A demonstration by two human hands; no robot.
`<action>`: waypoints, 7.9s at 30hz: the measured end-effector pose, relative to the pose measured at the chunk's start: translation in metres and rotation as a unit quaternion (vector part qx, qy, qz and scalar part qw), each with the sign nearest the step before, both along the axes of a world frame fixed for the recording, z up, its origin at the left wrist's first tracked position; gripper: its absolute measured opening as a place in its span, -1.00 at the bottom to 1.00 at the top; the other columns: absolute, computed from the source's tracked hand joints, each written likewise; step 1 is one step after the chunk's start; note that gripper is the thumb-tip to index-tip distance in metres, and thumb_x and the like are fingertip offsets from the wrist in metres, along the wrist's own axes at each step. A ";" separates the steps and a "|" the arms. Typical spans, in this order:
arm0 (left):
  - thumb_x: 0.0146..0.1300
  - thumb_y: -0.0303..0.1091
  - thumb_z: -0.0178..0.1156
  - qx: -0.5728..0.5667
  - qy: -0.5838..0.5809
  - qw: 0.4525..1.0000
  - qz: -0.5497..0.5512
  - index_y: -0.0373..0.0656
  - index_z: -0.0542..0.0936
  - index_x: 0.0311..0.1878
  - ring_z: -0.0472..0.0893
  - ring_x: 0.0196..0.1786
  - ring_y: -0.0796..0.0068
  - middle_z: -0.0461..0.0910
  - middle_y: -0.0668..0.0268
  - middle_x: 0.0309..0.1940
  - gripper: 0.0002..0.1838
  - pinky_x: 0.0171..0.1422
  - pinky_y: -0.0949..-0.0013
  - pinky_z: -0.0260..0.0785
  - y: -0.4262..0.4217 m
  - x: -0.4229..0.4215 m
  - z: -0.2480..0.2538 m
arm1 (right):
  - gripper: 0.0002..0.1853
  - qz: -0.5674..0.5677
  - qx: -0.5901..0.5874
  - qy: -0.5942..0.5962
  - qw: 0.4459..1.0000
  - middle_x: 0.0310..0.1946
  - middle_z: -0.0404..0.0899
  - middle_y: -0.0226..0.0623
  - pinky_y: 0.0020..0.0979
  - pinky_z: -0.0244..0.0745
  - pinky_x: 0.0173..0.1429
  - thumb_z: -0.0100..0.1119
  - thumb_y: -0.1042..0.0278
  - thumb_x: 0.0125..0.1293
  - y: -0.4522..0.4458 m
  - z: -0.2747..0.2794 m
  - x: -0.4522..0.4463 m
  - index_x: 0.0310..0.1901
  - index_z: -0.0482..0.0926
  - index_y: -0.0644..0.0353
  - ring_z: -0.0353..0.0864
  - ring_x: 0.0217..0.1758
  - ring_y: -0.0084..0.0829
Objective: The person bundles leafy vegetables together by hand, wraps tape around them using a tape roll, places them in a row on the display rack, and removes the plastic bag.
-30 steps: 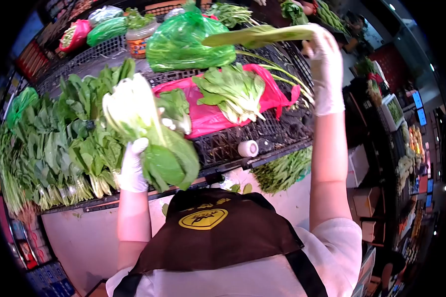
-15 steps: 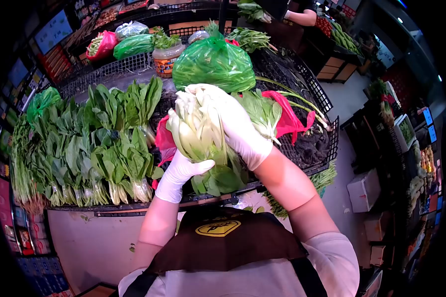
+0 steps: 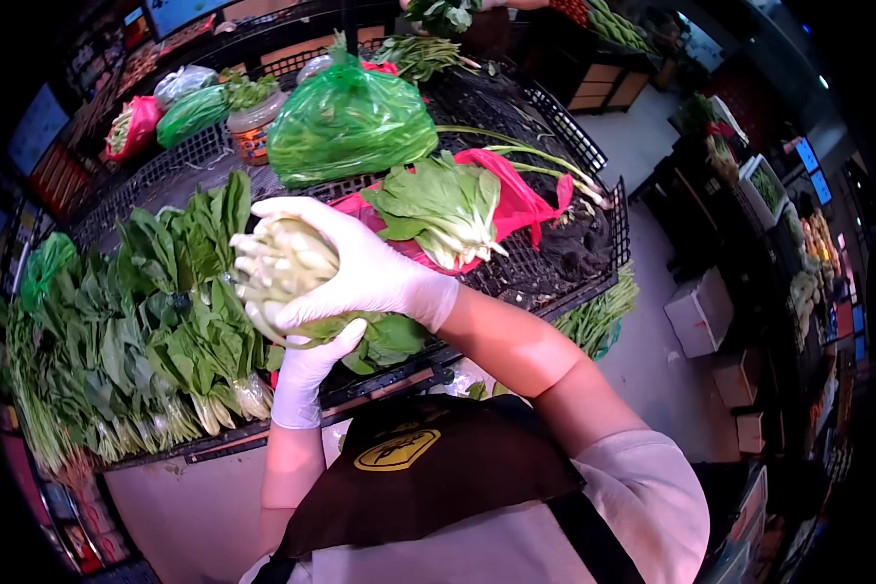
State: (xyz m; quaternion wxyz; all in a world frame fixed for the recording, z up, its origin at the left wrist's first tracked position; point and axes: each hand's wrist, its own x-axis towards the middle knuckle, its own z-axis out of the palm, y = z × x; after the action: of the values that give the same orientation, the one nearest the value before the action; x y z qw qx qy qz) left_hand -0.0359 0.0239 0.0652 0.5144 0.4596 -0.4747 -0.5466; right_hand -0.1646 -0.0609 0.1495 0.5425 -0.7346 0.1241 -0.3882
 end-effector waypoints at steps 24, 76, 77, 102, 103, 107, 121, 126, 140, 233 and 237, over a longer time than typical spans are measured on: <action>-0.13 -0.07 0.39 -0.020 0.292 0.953 0.076 -0.23 0.17 0.41 0.48 0.22 0.22 0.42 0.15 0.18 0.01 0.34 0.13 0.38 0.010 0.009 -0.004 | -0.31 -0.321 -0.222 0.583 0.712 -0.17 0.55 -0.06 -0.17 0.50 0.03 0.42 0.05 -0.02 -0.066 -0.131 -0.209 0.16 0.44 0.10 0.58 -0.04 -0.11; 0.33 -0.38 0.17 0.006 0.138 0.990 0.015 -0.19 0.27 0.36 0.51 0.06 0.53 0.48 0.33 0.11 -0.44 0.11 0.38 0.43 -0.055 -0.019 -0.015 | 0.03 -0.157 0.092 0.114 0.977 0.45 0.03 0.01 -0.36 -0.02 0.50 0.35 0.02 0.18 -0.005 -0.010 -0.008 0.45 -0.08 0.40 0.06 0.49 -0.28; 0.30 -0.38 0.22 0.028 0.179 0.984 -0.004 -0.20 0.30 0.33 0.52 -0.02 0.59 0.51 0.36 0.05 -0.44 0.01 0.45 0.45 -0.056 -0.017 -0.013 | -0.05 -0.167 0.094 0.146 0.971 0.44 0.06 0.04 -0.38 -0.02 0.50 0.21 0.00 0.29 -0.005 -0.002 -0.013 0.46 -0.12 0.36 0.08 0.50 -0.28; 0.28 0.08 0.18 0.090 0.262 0.955 -0.110 -0.22 0.00 0.48 0.28 0.37 0.40 0.29 0.18 0.34 -0.10 0.46 0.32 0.07 -0.028 -0.013 0.033 | -0.50 -0.168 0.089 -0.032 0.981 0.24 0.39 -0.24 -0.41 0.20 0.39 -0.15 0.08 0.52 -0.033 -0.044 -0.016 0.31 0.29 0.28 0.36 0.29 -0.45; 0.27 0.09 0.19 0.067 0.228 0.967 -0.091 -0.22 0.01 0.48 0.26 0.38 0.39 0.28 0.19 0.35 -0.08 0.46 0.31 0.06 -0.029 -0.017 0.027 | -0.48 -0.176 0.071 -0.017 0.982 0.23 0.39 -0.24 -0.41 0.21 0.38 -0.11 0.05 0.50 -0.031 -0.041 -0.014 0.30 0.28 0.27 0.36 0.29 -0.44; 0.20 -0.08 0.32 0.001 0.143 0.989 -0.028 -0.23 0.07 0.45 0.27 0.35 0.37 0.30 0.22 0.31 -0.11 0.44 0.32 0.08 -0.033 -0.028 0.013 | -0.37 -0.201 0.018 0.094 0.975 0.25 0.39 -0.09 -0.35 0.21 0.38 0.10 0.04 0.39 -0.032 -0.034 -0.004 0.28 0.24 0.37 0.35 0.34 -0.31; 0.06 -0.14 0.36 0.026 0.413 0.910 0.014 -0.20 0.22 0.38 0.46 0.24 0.23 0.43 0.15 0.22 -0.15 0.36 0.17 0.34 -0.023 0.010 -0.024 | 0.09 -0.025 -0.074 0.369 0.926 0.45 -0.01 0.14 -0.26 -0.08 0.55 0.22 -0.26 0.17 0.002 0.031 -0.013 0.45 -0.08 0.38 -0.02 0.54 -0.11; 0.19 -0.04 0.30 0.001 0.312 0.947 0.078 -0.23 0.29 0.35 0.46 0.20 0.38 0.43 0.28 0.20 -0.25 0.28 0.28 0.32 -0.049 0.004 -0.045 | 0.24 -0.110 -0.143 0.378 0.908 0.43 -0.07 0.24 -0.22 -0.08 0.54 0.46 -0.04 -0.03 0.024 -0.002 0.010 0.44 -0.21 0.43 -0.07 0.53 0.01; 0.11 -0.02 0.36 -0.061 0.323 0.935 0.132 -0.26 0.19 0.39 0.45 0.23 0.30 0.36 0.16 0.28 -0.11 0.36 0.25 0.27 -0.051 0.015 -0.053 | 0.23 0.019 -0.039 0.230 0.972 0.47 -0.16 0.22 -0.23 -0.23 0.57 0.45 -0.12 0.00 0.009 -0.020 -0.001 0.46 -0.17 0.38 -0.24 0.58 -0.06; 0.08 -0.32 0.43 -0.075 0.165 0.982 -0.045 -0.24 0.39 0.25 0.50 0.10 0.54 0.51 0.33 0.08 -0.34 0.22 0.41 0.35 -0.048 0.005 0.027 | -0.85 -0.225 -0.428 0.221 0.847 -0.48 0.48 -0.46 -0.16 0.11 0.36 0.41 0.24 0.02 -0.001 0.033 -0.036 -0.34 0.70 -0.04 0.44 -0.09 -0.34; 0.16 -0.31 0.33 -0.047 0.195 0.980 0.009 -0.25 0.39 0.24 0.50 0.07 0.51 0.51 0.32 0.05 -0.41 0.20 0.39 0.35 -0.043 0.004 0.021 | -0.30 -0.105 -0.384 0.259 0.880 0.05 0.51 -0.17 0.07 -0.04 0.44 0.36 0.10 0.09 0.002 0.045 -0.038 0.28 0.35 0.03 0.40 0.22 -0.09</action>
State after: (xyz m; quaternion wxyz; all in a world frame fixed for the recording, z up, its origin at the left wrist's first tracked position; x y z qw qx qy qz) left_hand -0.0315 -0.0191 0.0863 0.6228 0.3238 -0.3868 -0.5981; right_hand -0.2024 -0.0584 0.1941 0.1223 -0.9424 0.1778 -0.2557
